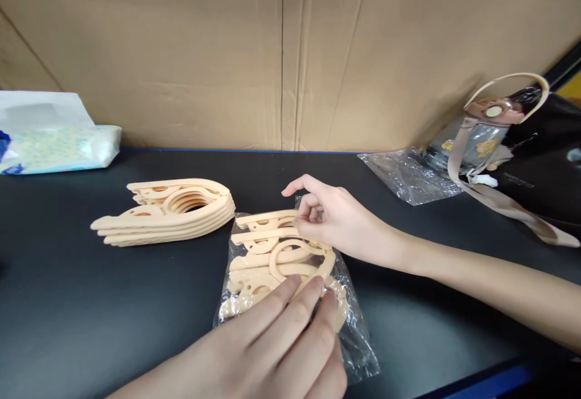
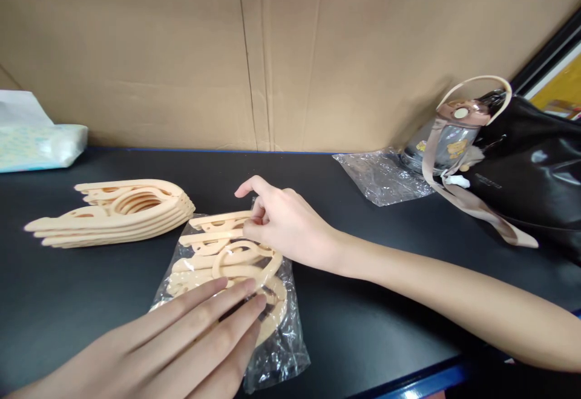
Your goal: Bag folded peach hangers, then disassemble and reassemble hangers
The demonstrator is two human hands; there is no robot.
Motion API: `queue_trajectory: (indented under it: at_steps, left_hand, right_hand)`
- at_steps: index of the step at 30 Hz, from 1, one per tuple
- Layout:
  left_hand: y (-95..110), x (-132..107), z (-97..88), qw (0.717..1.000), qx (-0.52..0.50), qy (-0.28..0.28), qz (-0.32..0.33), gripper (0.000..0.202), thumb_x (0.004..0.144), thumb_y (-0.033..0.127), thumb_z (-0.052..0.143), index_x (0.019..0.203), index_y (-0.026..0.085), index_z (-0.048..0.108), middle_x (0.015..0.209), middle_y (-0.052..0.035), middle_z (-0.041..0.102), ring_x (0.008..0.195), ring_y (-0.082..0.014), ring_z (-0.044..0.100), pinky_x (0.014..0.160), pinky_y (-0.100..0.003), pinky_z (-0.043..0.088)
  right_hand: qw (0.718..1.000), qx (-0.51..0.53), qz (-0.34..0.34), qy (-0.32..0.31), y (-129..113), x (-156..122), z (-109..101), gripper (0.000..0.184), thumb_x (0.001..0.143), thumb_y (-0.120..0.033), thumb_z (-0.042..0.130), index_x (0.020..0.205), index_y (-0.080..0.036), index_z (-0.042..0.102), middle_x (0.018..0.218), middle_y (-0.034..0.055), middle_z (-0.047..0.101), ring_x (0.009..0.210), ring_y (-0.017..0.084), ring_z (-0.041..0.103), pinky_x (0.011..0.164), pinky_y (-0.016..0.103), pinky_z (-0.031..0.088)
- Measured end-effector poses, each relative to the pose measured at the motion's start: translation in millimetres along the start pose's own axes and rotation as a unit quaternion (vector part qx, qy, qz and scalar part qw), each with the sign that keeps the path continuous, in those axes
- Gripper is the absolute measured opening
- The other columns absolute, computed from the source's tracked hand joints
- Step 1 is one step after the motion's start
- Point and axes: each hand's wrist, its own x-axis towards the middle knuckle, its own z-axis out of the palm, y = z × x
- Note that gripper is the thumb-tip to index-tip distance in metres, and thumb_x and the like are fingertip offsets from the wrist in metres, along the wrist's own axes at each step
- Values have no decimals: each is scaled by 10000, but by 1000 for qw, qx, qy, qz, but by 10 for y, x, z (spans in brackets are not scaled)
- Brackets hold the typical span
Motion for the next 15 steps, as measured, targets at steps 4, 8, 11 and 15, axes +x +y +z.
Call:
queue_trajectory:
  at_steps: [4,8,11,15]
  left_hand:
    - [9,-47,6,1000,-18,-5,-1,361,1018,91,324,1085,134,676,1225,-64,701,1192,-225,611,1209,-411,238]
    - [29,-68,33,999,-44,-10,-30,376,1010,101,336,1098,142,699,1216,-48,717,1202,-188,616,1224,-348,230]
    - [61,-104,75,999,-35,-7,-28,338,1007,150,390,1160,128,690,1241,-62,709,1246,-197,591,1226,-350,242]
    - [101,-193,135,998,-25,-40,-32,360,1016,273,445,1316,171,617,1317,-20,673,1335,-188,509,1257,-361,151]
  right_hand:
    - [999,28,-24,-21,28,-62,-43,242,886,-170,603,1107,-215,516,775,-62,629,606,82,564,601,223,470]
    - [989,-92,-110,-41,71,-164,-105,133,897,-215,661,1012,-194,598,973,21,662,852,140,616,779,288,515]
    - [968,-175,-172,-42,104,-241,-113,162,950,-243,625,1095,-177,654,1170,76,669,1097,187,604,969,361,474]
    - [951,-246,-185,-23,115,-319,-74,297,991,-323,570,1226,-165,659,1300,72,668,1184,209,606,1038,384,444]
